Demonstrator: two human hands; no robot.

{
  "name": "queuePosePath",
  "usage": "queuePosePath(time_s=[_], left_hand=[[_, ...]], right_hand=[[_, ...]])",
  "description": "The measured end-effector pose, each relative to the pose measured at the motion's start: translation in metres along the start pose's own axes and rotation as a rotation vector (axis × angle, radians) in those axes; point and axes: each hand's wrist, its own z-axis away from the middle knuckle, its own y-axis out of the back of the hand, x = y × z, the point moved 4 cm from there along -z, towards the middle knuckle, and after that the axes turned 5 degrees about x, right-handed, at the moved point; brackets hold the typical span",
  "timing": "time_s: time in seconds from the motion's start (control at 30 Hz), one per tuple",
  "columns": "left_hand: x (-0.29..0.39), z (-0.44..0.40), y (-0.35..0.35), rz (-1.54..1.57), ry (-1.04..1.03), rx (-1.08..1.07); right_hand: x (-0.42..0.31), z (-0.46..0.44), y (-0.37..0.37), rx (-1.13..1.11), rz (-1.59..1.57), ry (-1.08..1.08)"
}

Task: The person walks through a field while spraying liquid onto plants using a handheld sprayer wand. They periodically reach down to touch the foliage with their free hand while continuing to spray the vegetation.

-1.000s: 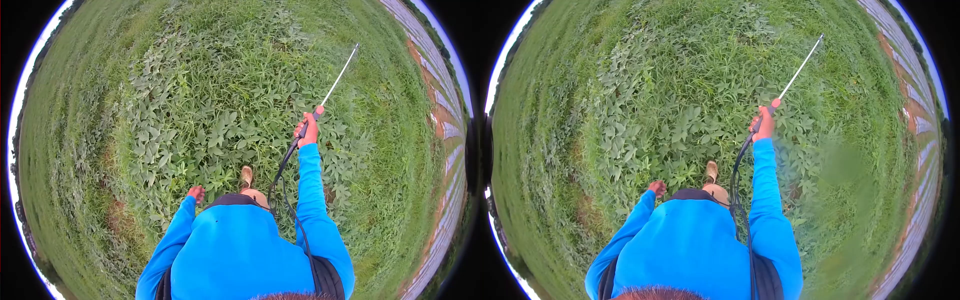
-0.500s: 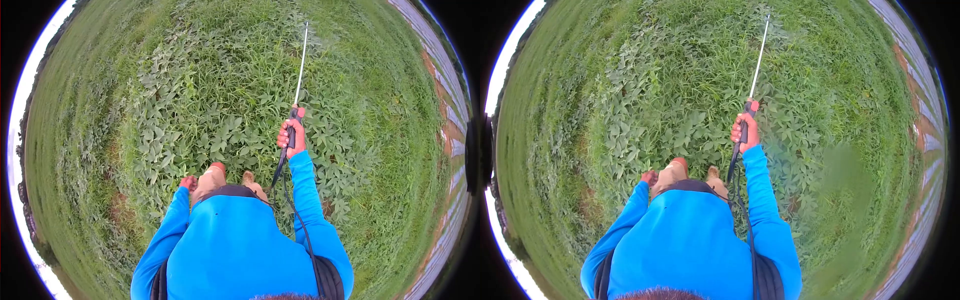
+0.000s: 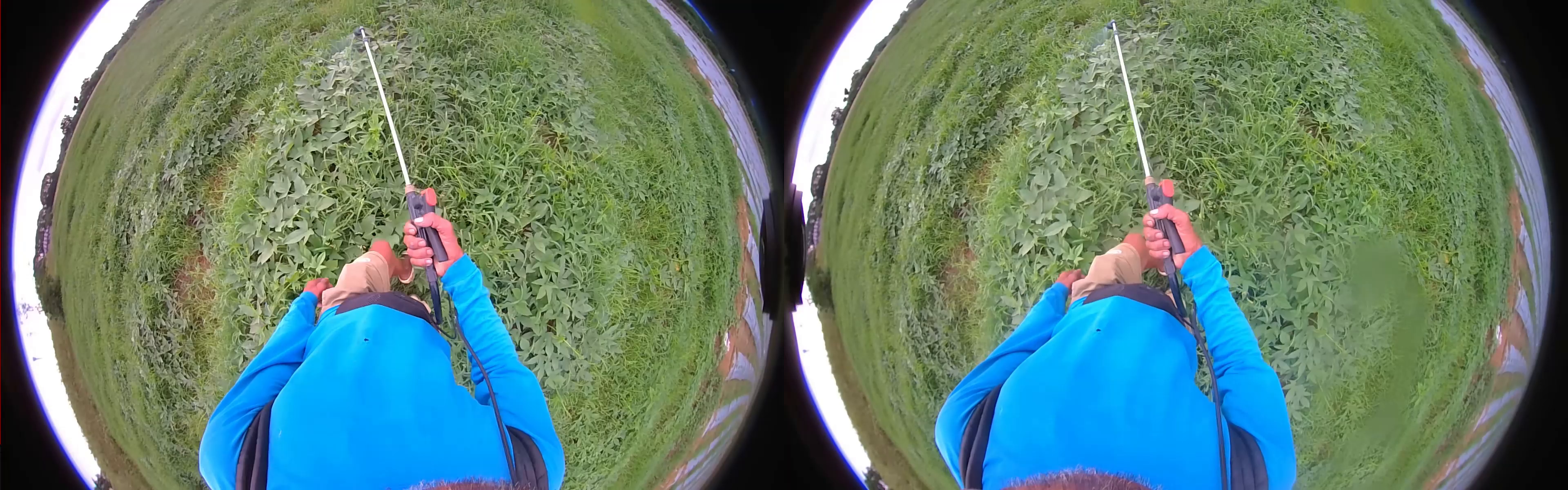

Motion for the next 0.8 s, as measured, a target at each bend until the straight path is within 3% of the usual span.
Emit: queuePosePath(time_s=[0.03, 0.1, 0.3, 0.5, 0.6, 0.63, 0.73, 0.8], left_hand=[[0.005, -0.003, 0.001, 0.006, 0.002, 0.011], [0.001, -0.005, -0.006, 0.295, 0.450, -0.008], [0.042, -0.024, -0.010, 0.251, 0.544, -0.012], [0.064, -0.063, -0.017, 0.415, 0.450, -0.022], [0.081, -0.074, -0.016, 0.370, 0.433, -0.028], [0.083, -0.076, -0.015, 0.364, 0.413, -0.039], [0.084, -0.081, -0.013, 0.378, 0.404, -0.057], [0.081, -0.083, -0.014, 0.373, 0.393, -0.070]], right_hand=[[-0.002, -0.009, -0.003, -0.026, 0.001, -0.053], [-0.008, -0.028, -0.011, -0.040, 0.024, -0.096], [-0.031, -0.076, -0.024, -0.122, 0.061, -0.292], [-0.077, -0.119, -0.032, -0.123, 0.121, -0.252], [-0.113, -0.133, -0.032, 0.183, 0.307, -0.121], [-0.122, -0.138, -0.030, 0.186, 0.304, -0.119], [-0.155, -0.137, -0.008, 0.566, 0.446, 0.150], [-0.168, -0.126, 0.011, 0.634, 0.432, 0.225]])
